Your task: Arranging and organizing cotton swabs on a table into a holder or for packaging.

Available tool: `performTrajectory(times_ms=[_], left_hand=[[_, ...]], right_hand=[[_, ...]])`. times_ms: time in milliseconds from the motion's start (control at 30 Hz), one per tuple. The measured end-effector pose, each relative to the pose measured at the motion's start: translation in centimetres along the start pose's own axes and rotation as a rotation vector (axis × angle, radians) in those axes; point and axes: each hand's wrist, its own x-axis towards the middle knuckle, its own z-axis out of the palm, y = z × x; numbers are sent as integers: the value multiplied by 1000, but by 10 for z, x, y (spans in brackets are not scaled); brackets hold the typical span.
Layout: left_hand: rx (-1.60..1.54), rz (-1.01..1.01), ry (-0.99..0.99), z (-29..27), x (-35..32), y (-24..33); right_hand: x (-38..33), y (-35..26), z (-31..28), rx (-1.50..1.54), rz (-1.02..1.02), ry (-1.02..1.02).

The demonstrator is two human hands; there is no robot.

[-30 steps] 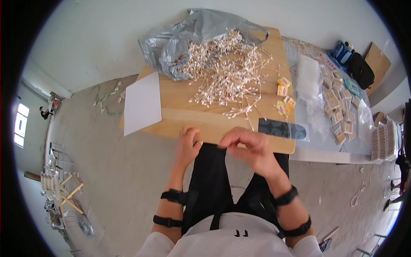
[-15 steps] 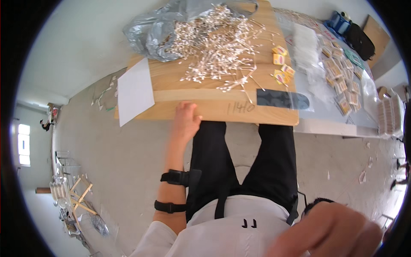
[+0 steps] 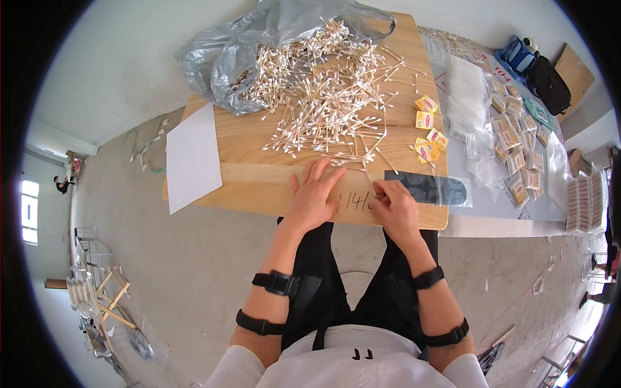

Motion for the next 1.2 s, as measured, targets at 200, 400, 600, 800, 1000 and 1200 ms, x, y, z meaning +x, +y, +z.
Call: performTrajectory(times_ms=[200, 400, 600, 800, 1000, 1200], left_hand=[[-564, -93, 94, -21, -31, -34], [-637, -503, -357, 18, -159, -91], [-878, -659, -834, 95, -379, -102], [-884, -659, -801, 101, -430, -111], [-890, -666, -766, 93, -455, -103], [-891, -678, -726, 80, -471, -93]], right_hand=[[-36, -26, -69, 233, 268, -216], [-186, 45, -175, 108, 804, -65], [-372, 78, -164, 257, 1344, -427], [-404, 107, -139, 252, 1087, -688], [-376, 64, -55, 226, 1019, -774], [-417, 78, -75, 203, 944, -863]])
